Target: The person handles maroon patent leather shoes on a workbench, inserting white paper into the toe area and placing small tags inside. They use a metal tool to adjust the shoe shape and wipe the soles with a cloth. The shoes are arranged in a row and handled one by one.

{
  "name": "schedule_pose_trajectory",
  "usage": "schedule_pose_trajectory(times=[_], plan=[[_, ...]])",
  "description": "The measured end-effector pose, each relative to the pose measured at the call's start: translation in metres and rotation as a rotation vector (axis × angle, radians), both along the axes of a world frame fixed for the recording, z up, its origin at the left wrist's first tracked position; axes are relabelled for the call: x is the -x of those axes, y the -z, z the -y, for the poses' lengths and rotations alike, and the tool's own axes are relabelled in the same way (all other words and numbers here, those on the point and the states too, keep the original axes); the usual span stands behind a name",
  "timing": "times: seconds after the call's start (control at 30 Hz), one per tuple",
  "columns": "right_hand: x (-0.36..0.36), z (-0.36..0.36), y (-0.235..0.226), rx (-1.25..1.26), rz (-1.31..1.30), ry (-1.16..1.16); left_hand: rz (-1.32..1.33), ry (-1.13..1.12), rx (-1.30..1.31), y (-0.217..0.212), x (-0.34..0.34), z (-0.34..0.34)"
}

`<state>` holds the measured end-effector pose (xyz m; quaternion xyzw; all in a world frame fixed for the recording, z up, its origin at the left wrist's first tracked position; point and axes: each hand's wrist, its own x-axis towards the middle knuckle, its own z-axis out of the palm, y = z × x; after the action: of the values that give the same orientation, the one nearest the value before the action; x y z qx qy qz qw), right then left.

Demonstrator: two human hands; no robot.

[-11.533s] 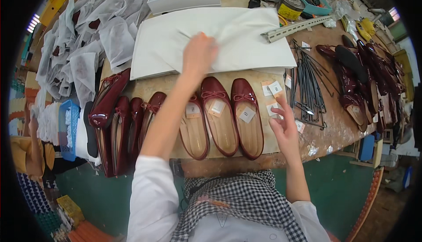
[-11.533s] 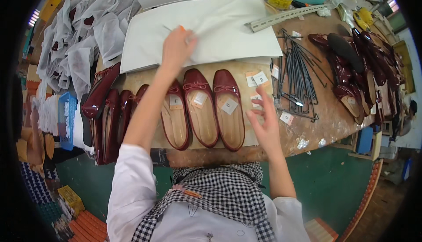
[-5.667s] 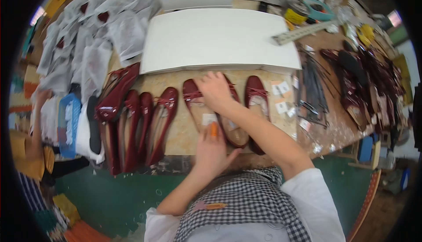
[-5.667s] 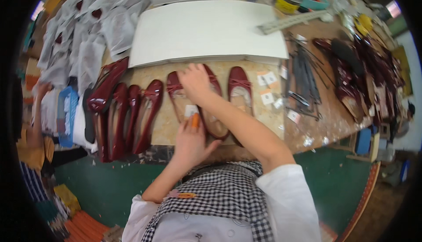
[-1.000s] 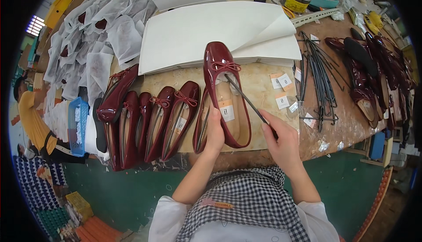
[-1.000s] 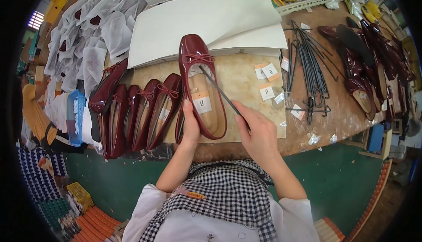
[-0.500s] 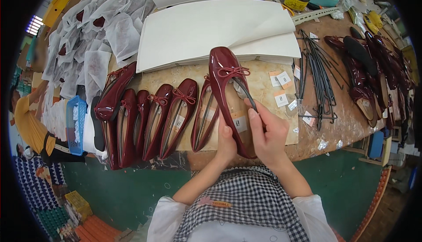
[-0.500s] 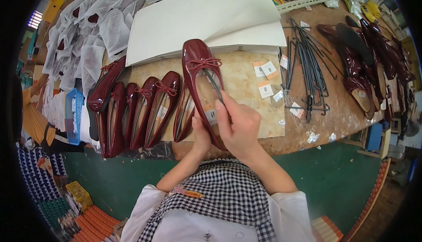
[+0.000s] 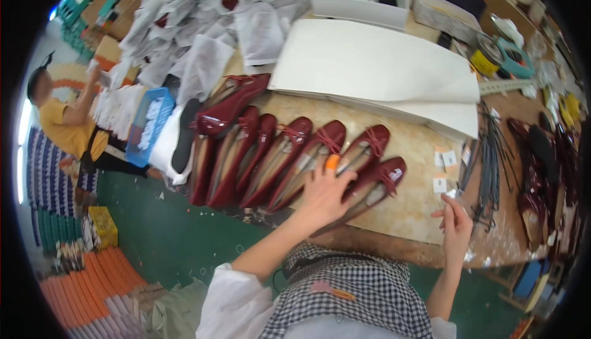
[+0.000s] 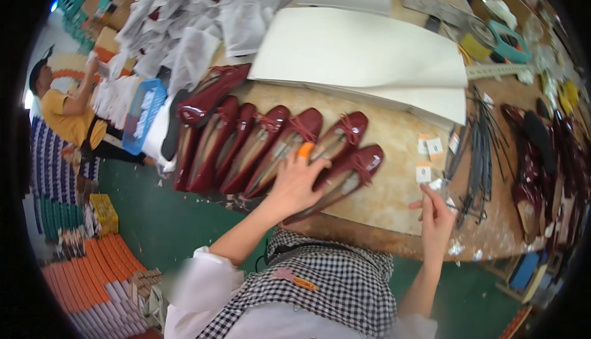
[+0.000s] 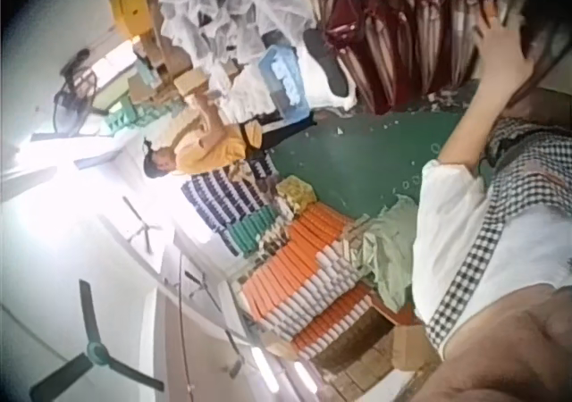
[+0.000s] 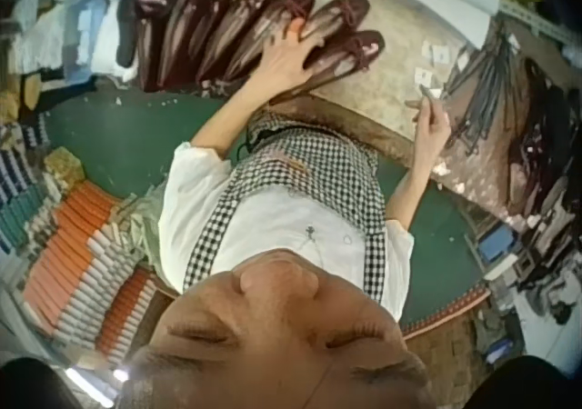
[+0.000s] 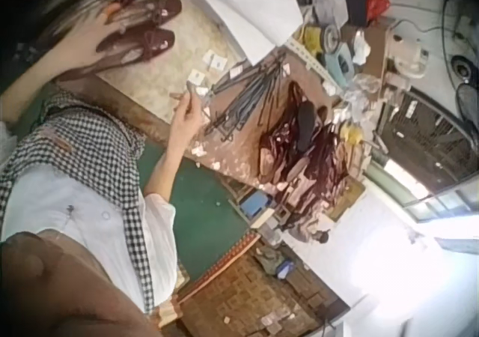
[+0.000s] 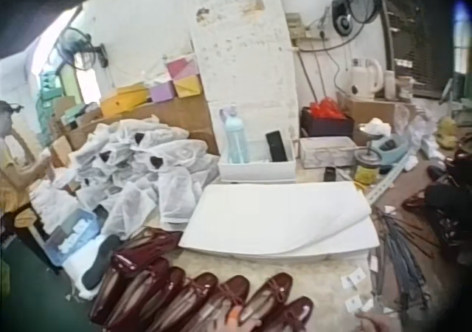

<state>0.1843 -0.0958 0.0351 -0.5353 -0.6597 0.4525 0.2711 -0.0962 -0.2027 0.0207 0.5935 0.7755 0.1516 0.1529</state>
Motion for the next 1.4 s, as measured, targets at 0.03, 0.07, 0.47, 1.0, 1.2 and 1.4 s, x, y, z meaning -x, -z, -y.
schedule_pose_trajectory(times=[0.03, 0.07, 0.47, 1.0, 1.2, 1.4], plan=[[0.008, 0.003, 0.000, 0.010, -0.014, -0.044, 0.045, 0.020, 0.005, 0.002, 0.002, -0.006], [0.019, 0.009, -0.001, 0.021, -0.028, -0.088, 0.090, 0.042, 0.011, 0.003, 0.007, -0.010], [-0.009, -0.005, -0.004, 0.009, -0.017, -0.013, -0.319, -0.313, -0.546, -0.154, 0.151, -0.024], [-0.156, -0.065, -0.004, -0.202, 0.319, -0.026, -0.288, -0.464, 0.410, -0.078, 0.455, -0.031], [-0.301, -0.170, 0.022, -0.587, 0.834, 0.443, -0.630, -0.267, 0.233, -0.131, 0.332, -0.064], [-0.311, -0.279, 0.061, -0.262, 0.871, 0.478, -0.287, -0.008, 0.046, -0.124, 0.149, -0.102]])
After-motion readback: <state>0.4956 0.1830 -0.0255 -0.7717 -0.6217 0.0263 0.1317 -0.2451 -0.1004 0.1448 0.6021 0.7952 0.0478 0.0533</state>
